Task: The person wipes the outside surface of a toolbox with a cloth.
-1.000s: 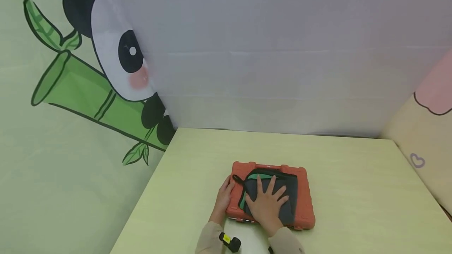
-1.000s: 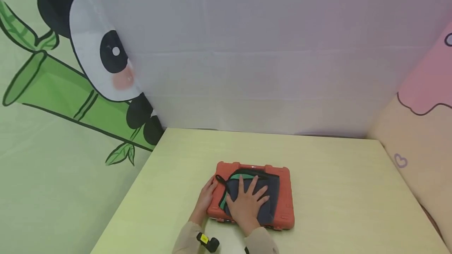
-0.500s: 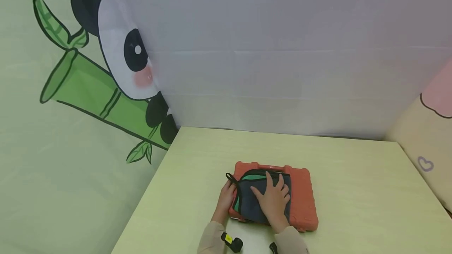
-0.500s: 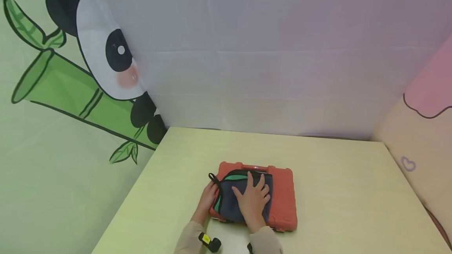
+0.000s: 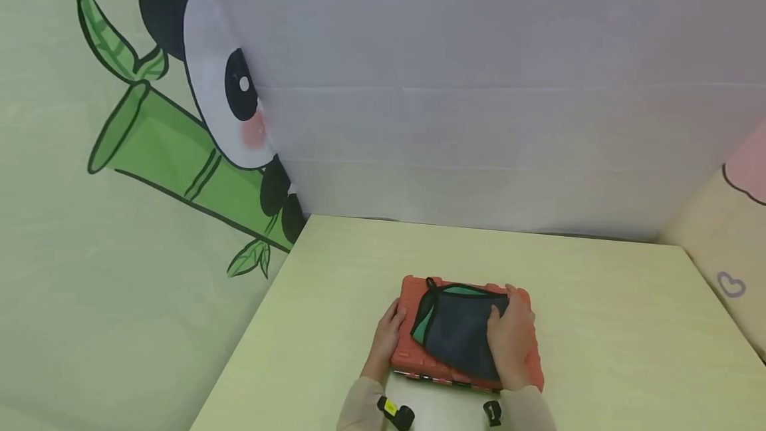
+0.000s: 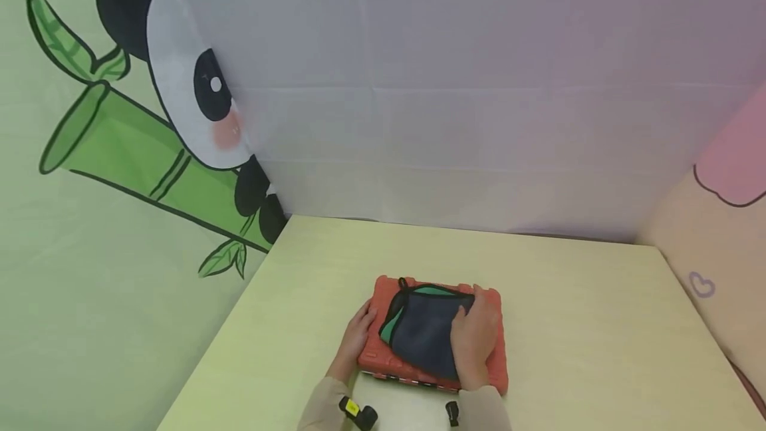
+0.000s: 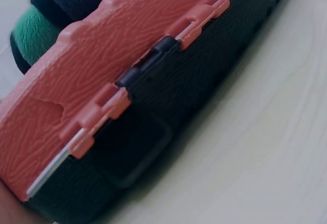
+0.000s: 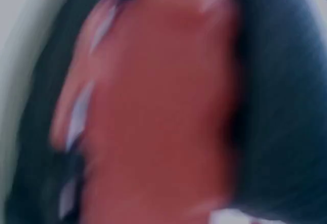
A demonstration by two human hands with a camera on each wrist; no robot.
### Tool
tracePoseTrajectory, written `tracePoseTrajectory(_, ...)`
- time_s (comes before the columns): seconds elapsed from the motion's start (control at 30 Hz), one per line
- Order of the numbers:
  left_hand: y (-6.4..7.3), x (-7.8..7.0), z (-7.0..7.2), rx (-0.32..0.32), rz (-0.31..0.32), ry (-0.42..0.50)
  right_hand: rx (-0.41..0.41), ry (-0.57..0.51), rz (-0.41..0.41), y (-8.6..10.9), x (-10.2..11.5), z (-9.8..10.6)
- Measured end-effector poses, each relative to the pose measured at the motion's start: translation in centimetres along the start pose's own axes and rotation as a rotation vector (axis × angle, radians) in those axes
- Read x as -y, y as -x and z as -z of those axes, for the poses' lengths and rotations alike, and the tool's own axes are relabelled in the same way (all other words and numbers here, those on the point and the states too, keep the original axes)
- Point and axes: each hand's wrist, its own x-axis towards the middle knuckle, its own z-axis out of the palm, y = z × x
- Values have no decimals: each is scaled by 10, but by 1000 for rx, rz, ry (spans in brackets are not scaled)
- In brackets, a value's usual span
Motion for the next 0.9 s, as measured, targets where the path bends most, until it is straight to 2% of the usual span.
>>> tracePoseTrajectory(0.07, -4, 10, 1, -7, 12, -8, -28, 110, 18, 5, -2, -2)
tracePoseTrajectory(0.1, -5, 14, 1, -13, 22, -8, -11, 157, 33, 9, -2, -3)
tracePoseTrajectory(0.2, -4, 18, 3, -16, 22, -21, 111, 246, 61, 23, 1, -14)
tracePoseTrajectory(0.27, 1, 12, 5, 4, 16, 8, 232, 316, 54, 33, 3, -24)
tracePoseTrajectory(0.33, 6, 4, 7, 22, 5, 17, 319, 377, 42, 41, 5, -33)
tracePoseTrajectory(0.43, 13, -8, 10, 35, -10, 10, 339, 437, 61, 51, 10, -43)
tracePoseTrajectory(0.53, 15, -9, 10, 23, -26, -4, 324, 423, 121, 59, 16, -50)
tracePoseTrajectory(0.67, 8, 4, 1, 26, -34, 6, 382, 379, 192, 65, 19, -54)
tracePoseTrajectory(0.8, -2, 20, -9, 27, -41, -24, 407, 352, 191, 65, 17, -55)
tracePoseTrajectory(0.9, -5, 23, -16, 1, -39, -36, 411, 336, 171, 60, 11, -54)
